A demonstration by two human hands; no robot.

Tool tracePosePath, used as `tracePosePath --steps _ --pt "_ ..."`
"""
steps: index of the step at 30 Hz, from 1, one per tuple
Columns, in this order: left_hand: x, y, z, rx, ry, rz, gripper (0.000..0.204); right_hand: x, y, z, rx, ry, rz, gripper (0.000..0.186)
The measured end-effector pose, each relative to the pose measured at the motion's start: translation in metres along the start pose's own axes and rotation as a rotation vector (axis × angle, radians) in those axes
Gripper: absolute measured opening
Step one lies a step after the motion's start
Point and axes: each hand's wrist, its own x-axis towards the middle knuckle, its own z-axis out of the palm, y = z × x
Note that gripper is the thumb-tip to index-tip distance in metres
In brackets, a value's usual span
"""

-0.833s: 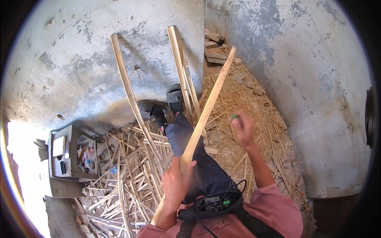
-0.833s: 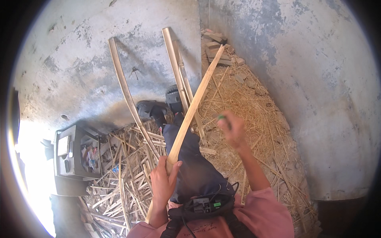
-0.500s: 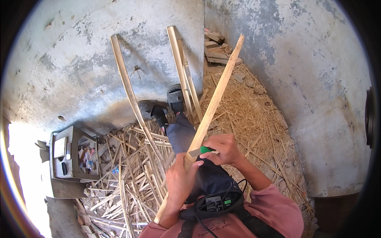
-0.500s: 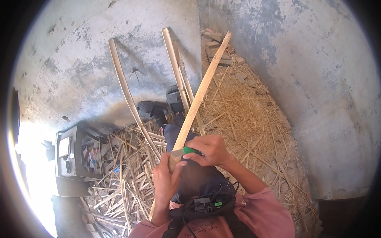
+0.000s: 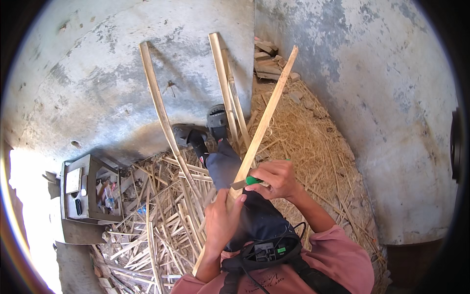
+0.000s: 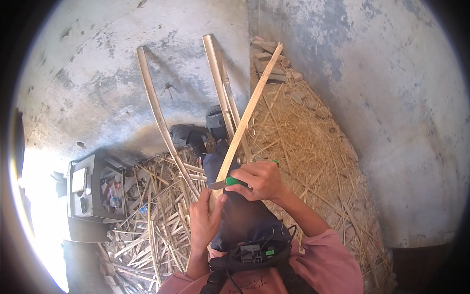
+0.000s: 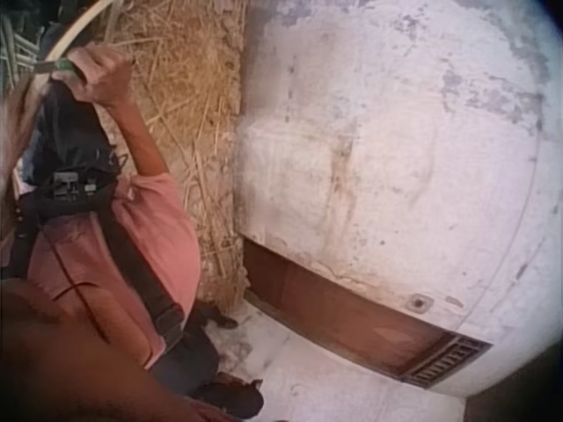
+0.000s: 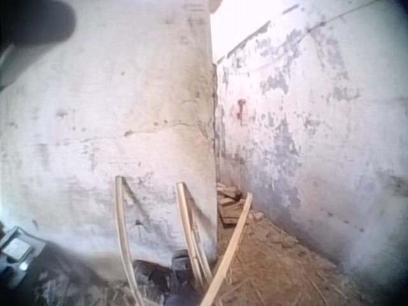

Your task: The person whittles a thin strip of wood using a utility knife, removing small shavings while sitting among wood debris.

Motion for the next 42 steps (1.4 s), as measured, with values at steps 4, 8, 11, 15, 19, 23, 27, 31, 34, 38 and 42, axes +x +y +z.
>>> tracePosePath --steps 4,8,11,15,19,23,27,31,34,38,42 --pt "-0.003 -0.006 -0.003 -0.021 -0.021 0.0 0.026 0.003 0.003 0.0 -0.016 0.04 0.003 0.032" --pt "-0.004 -0.007 -0.006 -0.03 -0.031 -0.023 0.026 0.008 0.005 -0.005 -0.071 -0.012 -0.024 0.034" --pt "-0.005 -0.007 -0.007 -0.014 0.009 0.013 0.027 0.011 0.006 -0.006 -0.091 -0.024 -0.052 0.035" --pt "-0.039 -0.029 -0.017 -0.134 -0.13 -0.12 0.031 0.005 0.104 -0.038 -0.036 0.482 0.66 0.043" --pt "-0.074 -0.055 -0.026 -0.062 -0.222 -0.255 0.028 -0.001 0.154 -0.108 -0.094 0.585 0.682 0.052" --pt "-0.065 -0.075 -0.027 -0.145 -0.132 -0.346 0.029 -0.013 0.119 -0.094 0.087 0.398 0.665 0.048" --pt "-0.044 -0.068 -0.023 -0.334 -0.186 -0.287 0.029 -0.03 0.067 -0.025 0.123 0.074 0.498 0.042" --pt "-0.02 -0.038 -0.023 -0.392 -0.224 -0.202 0.027 -0.017 0.005 0.01 0.222 -0.024 0.23 0.033" --pt "-0.012 -0.025 -0.019 -0.38 -0.204 -0.114 0.027 -0.009 -0.021 0.014 0.231 -0.097 0.162 0.031" --pt "-0.006 -0.023 -0.006 -0.174 -0.055 0.093 0.028 -0.005 -0.029 0.011 0.18 -0.116 0.115 0.031" --pt "-0.01 -0.008 -0.006 -0.086 -0.043 -0.004 0.029 -0.001 -0.02 0.008 0.136 -0.041 0.086 0.031"
